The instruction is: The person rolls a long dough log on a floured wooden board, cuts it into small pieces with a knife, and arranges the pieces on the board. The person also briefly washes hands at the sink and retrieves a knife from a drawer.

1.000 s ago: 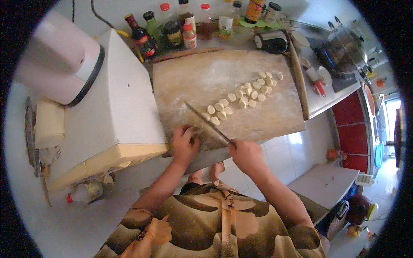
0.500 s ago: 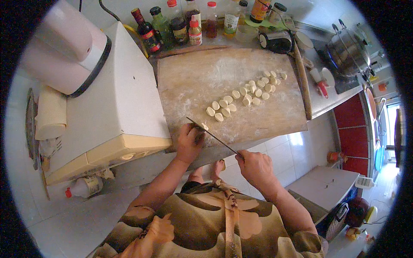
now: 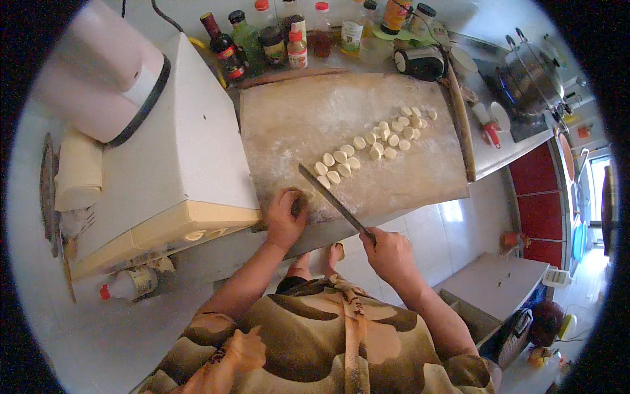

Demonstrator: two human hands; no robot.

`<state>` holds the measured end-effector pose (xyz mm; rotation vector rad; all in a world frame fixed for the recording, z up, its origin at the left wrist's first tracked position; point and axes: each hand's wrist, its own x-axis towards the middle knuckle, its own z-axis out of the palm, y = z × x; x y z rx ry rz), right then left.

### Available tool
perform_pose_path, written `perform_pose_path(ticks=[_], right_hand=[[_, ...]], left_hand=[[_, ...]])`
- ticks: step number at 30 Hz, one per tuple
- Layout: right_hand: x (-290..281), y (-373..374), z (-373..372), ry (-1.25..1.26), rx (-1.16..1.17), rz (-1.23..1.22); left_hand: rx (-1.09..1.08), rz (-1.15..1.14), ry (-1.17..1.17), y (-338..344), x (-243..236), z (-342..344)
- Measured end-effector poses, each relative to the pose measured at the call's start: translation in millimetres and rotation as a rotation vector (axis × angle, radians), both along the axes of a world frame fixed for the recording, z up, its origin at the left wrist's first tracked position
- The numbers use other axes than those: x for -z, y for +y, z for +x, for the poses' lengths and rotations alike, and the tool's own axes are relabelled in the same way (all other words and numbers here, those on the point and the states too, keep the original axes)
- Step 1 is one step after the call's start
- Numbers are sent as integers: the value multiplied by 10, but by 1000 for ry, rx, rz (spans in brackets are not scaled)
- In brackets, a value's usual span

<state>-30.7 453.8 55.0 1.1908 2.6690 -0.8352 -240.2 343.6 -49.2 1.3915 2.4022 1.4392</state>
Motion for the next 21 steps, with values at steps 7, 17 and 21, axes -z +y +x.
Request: perform_pose_path(ticks=[7, 17, 21], right_hand=[[-175, -22, 30, -15, -59, -37], [-105, -33, 32, -1, -74, -62], [-93, -23, 3, -9, -80, -61]], left_hand=[[-68, 32, 18, 49, 8, -11], [-98, 35, 22, 73, -91, 9], [-110, 32, 47, 58, -47, 2]])
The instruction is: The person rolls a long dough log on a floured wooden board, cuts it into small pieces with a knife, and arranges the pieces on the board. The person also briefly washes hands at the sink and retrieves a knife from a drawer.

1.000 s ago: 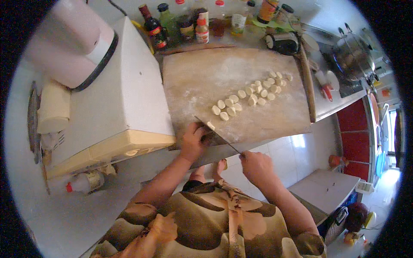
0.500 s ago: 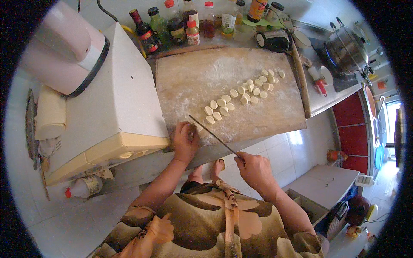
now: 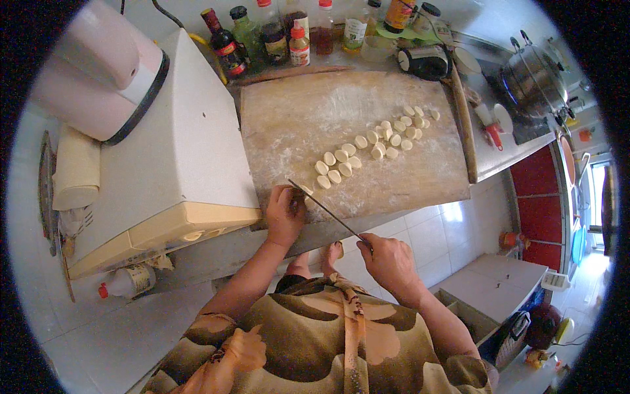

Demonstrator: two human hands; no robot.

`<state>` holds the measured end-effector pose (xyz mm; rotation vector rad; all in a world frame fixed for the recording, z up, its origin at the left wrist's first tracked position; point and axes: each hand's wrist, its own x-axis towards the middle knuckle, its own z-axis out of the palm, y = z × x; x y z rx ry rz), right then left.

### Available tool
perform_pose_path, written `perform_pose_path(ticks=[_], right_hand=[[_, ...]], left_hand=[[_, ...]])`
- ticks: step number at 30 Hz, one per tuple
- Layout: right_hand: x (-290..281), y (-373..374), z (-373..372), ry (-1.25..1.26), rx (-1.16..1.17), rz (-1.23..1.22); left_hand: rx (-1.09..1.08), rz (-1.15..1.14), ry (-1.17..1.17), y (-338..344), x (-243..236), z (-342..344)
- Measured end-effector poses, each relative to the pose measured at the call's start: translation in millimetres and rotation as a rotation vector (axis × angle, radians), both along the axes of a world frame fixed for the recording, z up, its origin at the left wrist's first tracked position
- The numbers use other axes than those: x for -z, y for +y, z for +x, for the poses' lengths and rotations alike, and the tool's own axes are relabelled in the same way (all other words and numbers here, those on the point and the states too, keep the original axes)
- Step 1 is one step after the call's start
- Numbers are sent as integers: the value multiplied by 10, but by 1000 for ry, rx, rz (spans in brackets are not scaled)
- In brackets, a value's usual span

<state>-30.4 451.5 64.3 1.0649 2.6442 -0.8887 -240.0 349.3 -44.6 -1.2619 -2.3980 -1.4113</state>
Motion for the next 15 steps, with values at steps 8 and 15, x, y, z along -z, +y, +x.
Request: perform_pose_path(ticks=[8, 15], right_hand=[[0, 47, -201, -82, -64, 1], [341, 134, -392, -147, -115, 20]], left_hand=[[-8, -57, -57, -19, 69, -2], [3, -72, -67, 1, 41, -3]])
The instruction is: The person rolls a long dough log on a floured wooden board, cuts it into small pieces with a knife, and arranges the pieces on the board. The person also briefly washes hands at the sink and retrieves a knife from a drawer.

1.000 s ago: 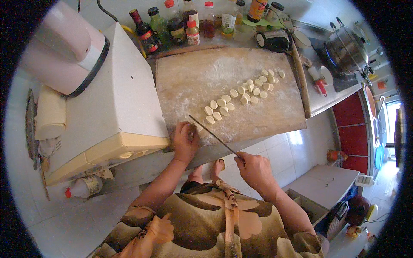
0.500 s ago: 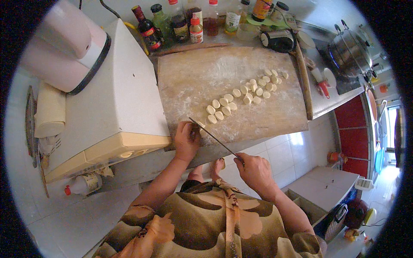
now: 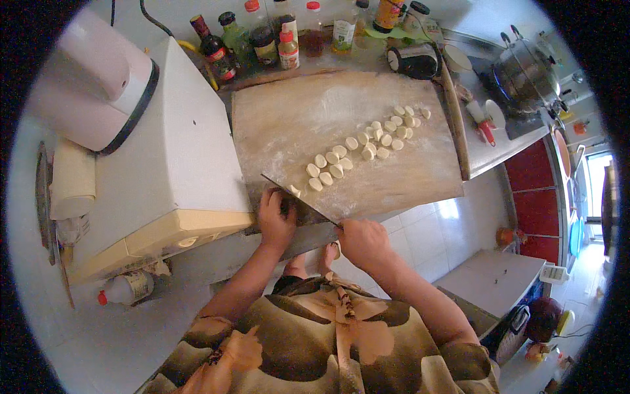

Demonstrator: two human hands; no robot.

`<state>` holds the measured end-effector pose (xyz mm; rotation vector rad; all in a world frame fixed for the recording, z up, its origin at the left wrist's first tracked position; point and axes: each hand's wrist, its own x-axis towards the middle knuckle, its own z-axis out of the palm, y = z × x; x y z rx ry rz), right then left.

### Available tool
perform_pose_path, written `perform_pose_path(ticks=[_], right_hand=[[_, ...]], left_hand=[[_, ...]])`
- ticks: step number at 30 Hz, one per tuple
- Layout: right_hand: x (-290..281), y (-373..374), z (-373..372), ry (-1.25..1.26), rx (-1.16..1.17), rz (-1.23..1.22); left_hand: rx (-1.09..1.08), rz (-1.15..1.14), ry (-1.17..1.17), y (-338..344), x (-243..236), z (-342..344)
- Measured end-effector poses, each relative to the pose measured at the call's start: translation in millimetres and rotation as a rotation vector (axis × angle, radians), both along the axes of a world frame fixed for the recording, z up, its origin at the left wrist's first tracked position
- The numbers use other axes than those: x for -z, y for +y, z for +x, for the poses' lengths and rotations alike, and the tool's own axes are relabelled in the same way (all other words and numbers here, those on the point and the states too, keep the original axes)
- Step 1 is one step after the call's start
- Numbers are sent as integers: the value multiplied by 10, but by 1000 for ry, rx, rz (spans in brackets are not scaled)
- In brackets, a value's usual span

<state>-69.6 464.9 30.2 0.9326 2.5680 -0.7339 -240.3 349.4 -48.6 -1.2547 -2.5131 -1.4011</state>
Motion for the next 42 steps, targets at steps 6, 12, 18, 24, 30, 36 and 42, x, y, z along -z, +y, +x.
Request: perform_pose_path(ticks=[6, 12, 18, 24, 30, 36, 42], right_hand=[[-278, 1, 162, 214, 181, -36], [-363, 49, 423, 248, 291, -21], [-425, 137, 623, 241, 403, -65], [-297, 250, 850, 370, 582, -89], [-440, 321, 1014, 376, 879, -182], [-341, 417, 1184, 509, 1046, 16], [-242, 740, 1409, 731, 1023, 82]], left_hand=[[11, 7, -133, -71, -32, 10], [-4, -3, -40, -114, 102, -16], [-18, -99, 37, -69, 54, 13], [-27, -73, 87, -57, 123, -53], [5, -82, 90, -61, 97, -75], [40, -106, 90, 9, -60, -202], [34, -141, 191, 101, -14, -257]])
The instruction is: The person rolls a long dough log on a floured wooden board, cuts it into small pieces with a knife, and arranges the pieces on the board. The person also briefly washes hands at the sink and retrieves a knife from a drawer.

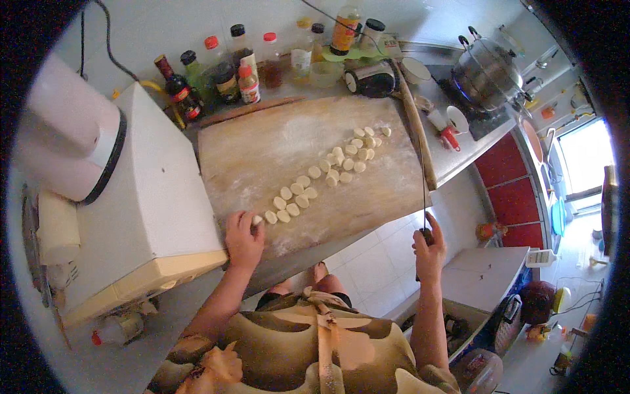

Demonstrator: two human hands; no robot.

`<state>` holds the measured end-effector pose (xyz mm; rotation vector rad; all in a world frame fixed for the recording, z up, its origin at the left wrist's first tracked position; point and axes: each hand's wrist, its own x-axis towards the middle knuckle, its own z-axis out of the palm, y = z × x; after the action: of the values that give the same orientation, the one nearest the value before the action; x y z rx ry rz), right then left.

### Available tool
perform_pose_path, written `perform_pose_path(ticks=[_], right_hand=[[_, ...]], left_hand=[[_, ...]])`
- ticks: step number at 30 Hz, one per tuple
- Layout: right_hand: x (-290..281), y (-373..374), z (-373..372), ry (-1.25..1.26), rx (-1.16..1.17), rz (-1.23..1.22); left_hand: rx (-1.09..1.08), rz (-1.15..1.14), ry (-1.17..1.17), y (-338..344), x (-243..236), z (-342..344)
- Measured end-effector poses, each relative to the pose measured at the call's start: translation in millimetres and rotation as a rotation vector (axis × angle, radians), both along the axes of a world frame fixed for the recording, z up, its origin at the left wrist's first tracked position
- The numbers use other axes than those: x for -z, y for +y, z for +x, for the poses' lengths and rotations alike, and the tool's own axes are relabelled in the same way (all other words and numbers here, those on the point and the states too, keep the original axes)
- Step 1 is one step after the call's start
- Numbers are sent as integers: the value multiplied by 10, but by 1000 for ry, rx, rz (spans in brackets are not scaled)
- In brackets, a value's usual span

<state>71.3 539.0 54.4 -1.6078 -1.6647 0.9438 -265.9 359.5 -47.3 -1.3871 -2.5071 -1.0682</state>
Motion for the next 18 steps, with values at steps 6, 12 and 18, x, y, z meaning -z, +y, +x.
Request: perform_pose_path(ticks=[6, 12, 18], right_hand=[[131, 737, 167, -214, -6, 147], [257, 1625, 455, -525, -46, 156], [494, 1942, 878, -628, -78, 200]], left_hand=[[-35, 2, 70, 33, 116, -21], [-180, -81, 109, 55, 105, 43], [-225, -192, 124, 148, 134, 87]])
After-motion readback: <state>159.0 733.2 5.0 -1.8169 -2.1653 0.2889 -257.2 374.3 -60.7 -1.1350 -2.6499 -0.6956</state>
